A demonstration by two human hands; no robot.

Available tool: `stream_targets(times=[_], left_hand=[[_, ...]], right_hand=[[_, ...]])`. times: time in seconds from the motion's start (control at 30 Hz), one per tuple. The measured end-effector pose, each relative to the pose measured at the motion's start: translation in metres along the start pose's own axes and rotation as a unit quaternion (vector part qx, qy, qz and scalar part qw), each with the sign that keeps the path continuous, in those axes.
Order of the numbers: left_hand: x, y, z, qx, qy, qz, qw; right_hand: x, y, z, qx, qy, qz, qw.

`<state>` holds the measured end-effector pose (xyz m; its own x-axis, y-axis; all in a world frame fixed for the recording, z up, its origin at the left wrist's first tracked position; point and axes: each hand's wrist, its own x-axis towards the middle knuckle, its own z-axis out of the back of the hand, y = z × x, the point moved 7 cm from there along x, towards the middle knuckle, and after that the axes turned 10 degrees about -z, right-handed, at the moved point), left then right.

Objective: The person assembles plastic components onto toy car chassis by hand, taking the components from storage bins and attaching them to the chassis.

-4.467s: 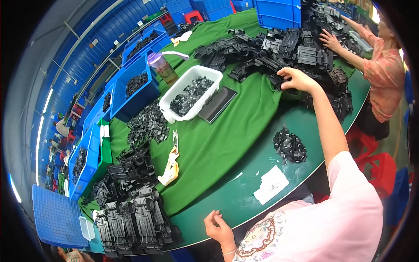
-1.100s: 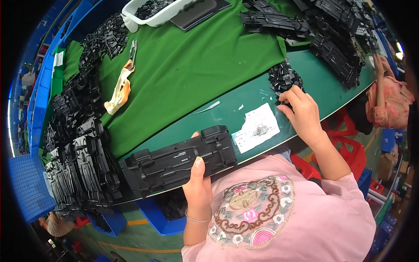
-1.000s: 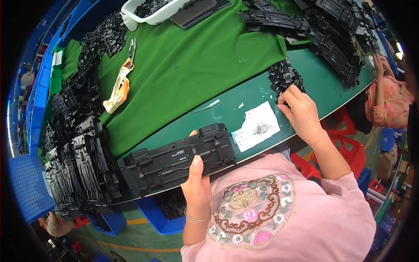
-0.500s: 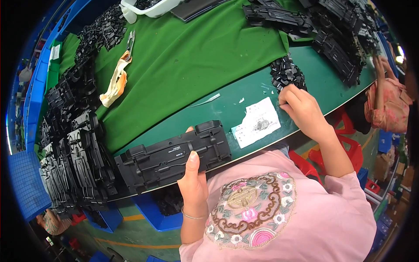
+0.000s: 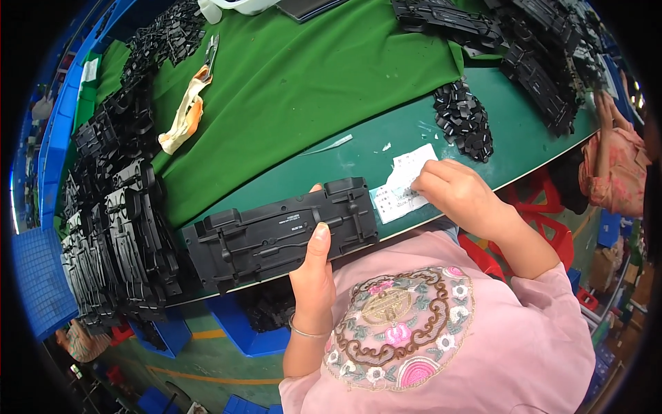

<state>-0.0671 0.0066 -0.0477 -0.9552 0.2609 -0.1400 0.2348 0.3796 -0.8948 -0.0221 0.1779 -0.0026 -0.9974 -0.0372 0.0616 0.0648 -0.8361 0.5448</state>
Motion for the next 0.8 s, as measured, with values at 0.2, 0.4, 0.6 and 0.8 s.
stream_targets(times=[0.2, 0.4, 0.6, 0.8], left_hand=[[0.0, -0.001, 0.0, 0.002, 0.007, -0.003, 1.0], [0.0, -0.002, -0.001, 0.002, 0.013, 0.001, 1.0], [0.0, -0.007, -0.005, 0.004, 0.013, 0.001, 1.0], [-0.003, -0.014, -0.019, 0.003, 0.056, 0.002, 0.998]], right_hand=[[0.0, 0.0, 0.0, -0.027, 0.012, -0.009, 1.0], [0.002, 0.002, 0.001, -0.007, 0.012, 0.002, 1.0], [0.001, -0.003, 0.006, -0.002, 0.037, -0.029, 0.999], [-0.001, -0.018, 0.018, 0.469, -0.009, -0.182, 0.864]])
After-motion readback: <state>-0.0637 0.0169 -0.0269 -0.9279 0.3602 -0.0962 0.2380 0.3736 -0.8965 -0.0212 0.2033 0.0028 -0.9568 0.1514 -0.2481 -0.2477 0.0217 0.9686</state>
